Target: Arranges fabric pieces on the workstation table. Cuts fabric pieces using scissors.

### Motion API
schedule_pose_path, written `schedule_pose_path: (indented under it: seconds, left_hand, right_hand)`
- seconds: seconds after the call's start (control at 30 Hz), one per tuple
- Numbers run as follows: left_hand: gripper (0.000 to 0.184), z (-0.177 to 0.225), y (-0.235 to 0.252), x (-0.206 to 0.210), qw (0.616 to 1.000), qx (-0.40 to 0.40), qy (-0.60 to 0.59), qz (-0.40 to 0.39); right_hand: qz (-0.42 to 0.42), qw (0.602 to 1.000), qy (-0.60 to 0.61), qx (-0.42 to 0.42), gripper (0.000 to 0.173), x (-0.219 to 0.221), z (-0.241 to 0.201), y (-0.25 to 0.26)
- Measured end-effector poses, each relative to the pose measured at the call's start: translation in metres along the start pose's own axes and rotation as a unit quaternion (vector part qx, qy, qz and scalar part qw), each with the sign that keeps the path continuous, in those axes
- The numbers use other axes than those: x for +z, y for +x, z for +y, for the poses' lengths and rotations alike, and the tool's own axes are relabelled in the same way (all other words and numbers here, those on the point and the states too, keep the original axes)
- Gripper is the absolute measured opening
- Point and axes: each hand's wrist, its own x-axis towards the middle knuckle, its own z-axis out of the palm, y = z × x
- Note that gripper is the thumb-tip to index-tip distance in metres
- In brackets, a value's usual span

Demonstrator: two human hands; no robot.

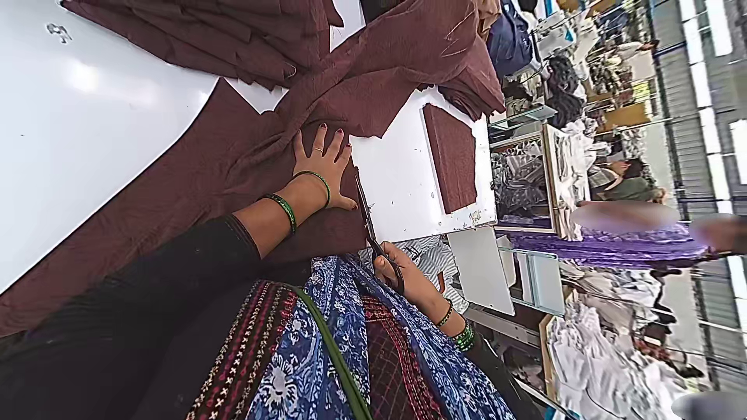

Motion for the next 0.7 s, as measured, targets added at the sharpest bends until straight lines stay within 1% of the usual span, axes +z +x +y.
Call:
schedule_pose_path:
  seconds: [0.07, 0.1, 0.13, 0.17, 0.23, 0.27, 0.33, 0.4, 0.43, 0.5, 0.6, 0.63, 0.7]
  left_hand:
    - [0.126, 0.000, 0.000, 0.000, 1.000, 0.002, -0.002, 0.001]
    - [0.126, 0.000, 0.000, 0.000, 1.000, 0.002, 0.000, 0.001]
    - [0.126, 0.000, 0.000, 0.000, 1.000, 0.002, 0.001, 0.000]
    - [0.126, 0.000, 0.000, 0.000, 1.000, 0.001, 0.001, 0.000]
    - [0.126, 0.000, 0.000, -0.001, 1.000, 0.000, -0.005, -0.001]
    - [0.126, 0.000, 0.000, -0.001, 1.000, 0.000, -0.007, -0.002]
    - [0.127, 0.000, 0.001, 0.002, 1.000, 0.006, -0.007, 0.010]
    - [0.131, -0.002, 0.002, 0.009, 0.998, 0.018, -0.009, 0.054]
    - [0.133, -0.002, 0.002, 0.011, 0.998, 0.020, -0.006, 0.062]
    - [0.133, -0.002, 0.002, 0.010, 0.998, 0.018, -0.006, 0.060]
    - [0.128, -0.003, 0.003, 0.006, 0.999, 0.006, -0.008, 0.031]
    - [0.128, -0.003, 0.003, 0.005, 1.000, 0.003, -0.007, 0.027]
    - [0.126, -0.004, 0.003, 0.004, 1.000, 0.001, -0.003, 0.031]
  right_hand:
    - [-0.026, 0.999, -0.032, 0.025, 0.073, -0.005, -0.003, 0.004]
    - [-0.033, 0.998, -0.047, 0.031, 0.077, -0.007, -0.005, 0.006]
    - [-0.032, 0.998, -0.045, 0.030, 0.075, -0.007, -0.008, 0.008]
    - [-0.023, 0.999, -0.029, 0.026, 0.069, -0.006, -0.010, 0.010]
    - [0.003, 1.000, 0.008, 0.020, 0.052, -0.001, -0.014, 0.010]
    - [0.009, 1.000, 0.013, 0.023, 0.047, 0.001, -0.016, 0.009]
    - [0.004, 1.000, 0.009, 0.029, 0.044, 0.002, -0.016, 0.009]
    - [-0.015, 0.999, -0.006, 0.034, 0.047, 0.001, -0.016, 0.011]
    - [-0.017, 0.999, -0.011, 0.037, 0.049, 0.001, -0.017, 0.013]
    - [0.004, 0.999, 0.013, 0.034, 0.044, 0.003, -0.020, 0.015]
    - [0.034, 0.998, 0.026, 0.039, 0.031, 0.007, -0.028, 0.014]
    - [0.047, 0.998, 0.004, 0.041, 0.029, 0.004, -0.029, 0.015]
    - [0.092, 0.989, -0.102, 0.055, 0.031, -0.014, -0.029, 0.021]
